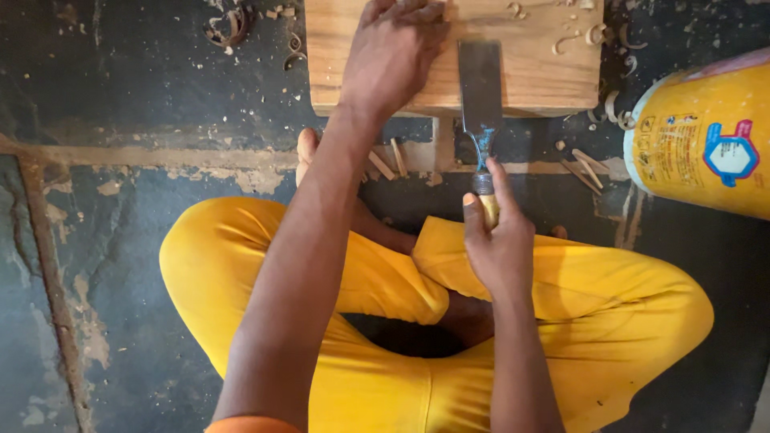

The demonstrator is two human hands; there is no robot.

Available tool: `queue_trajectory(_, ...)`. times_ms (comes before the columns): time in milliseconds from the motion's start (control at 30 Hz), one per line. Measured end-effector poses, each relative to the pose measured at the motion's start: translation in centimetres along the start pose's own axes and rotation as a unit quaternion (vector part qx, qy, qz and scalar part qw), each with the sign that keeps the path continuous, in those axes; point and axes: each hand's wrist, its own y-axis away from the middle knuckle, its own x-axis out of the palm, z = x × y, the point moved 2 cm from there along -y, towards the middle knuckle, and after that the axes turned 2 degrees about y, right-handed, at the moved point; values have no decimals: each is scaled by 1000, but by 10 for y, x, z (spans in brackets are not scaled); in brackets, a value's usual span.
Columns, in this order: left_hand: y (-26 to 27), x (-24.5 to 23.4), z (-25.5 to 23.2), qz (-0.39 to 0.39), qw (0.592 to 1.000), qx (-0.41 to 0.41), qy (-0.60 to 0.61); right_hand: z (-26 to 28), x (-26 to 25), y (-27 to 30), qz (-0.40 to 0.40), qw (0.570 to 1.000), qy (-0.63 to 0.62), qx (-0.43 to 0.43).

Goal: The person sits cross-legged on the floor and uses a chisel to carve a rectangular wooden block. They repeatedly scrape the surface to remove thin shavings, occasionally pausing to clear debris from the workpiece.

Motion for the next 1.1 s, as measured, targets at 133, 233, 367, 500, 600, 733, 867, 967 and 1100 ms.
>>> queue_trajectory(133, 0, 4, 0, 36, 998, -59, -1, -2, 5, 6, -12, 1000, -11, 3)
queue_trajectory(233, 2, 8, -5, 2, 996, -85, -15, -6, 7, 9, -25, 1000, -11, -4)
queue_trajectory(367, 2, 7, -11, -19, 992, -72, -106, -6, 7, 13, -40, 997, -9, -59)
queue_trajectory(500, 1, 6, -12, 20, 988, -118, -97, -4, 5, 15, -32, 999, -11, -34)
queue_trajectory(600, 0, 4, -13, 22, 987, -131, -86, 0, 5, 14, -20, 1000, -21, 0)
queue_trajectory(733, 1, 3, -18, -24, 989, -119, -83, 1, 5, 12, -23, 999, -15, -30)
queue_trajectory(867, 2, 4, -18, -23, 989, -120, -84, 0, 7, 11, -38, 995, -25, -93)
queue_trajectory(967, 1, 5, -19, -23, 988, -125, -90, 2, 7, 11, -33, 995, -24, -91)
queue_trajectory(1100, 2, 4, -20, -36, 988, -123, -86, 5, 7, 8, 0, 1000, -20, -20)
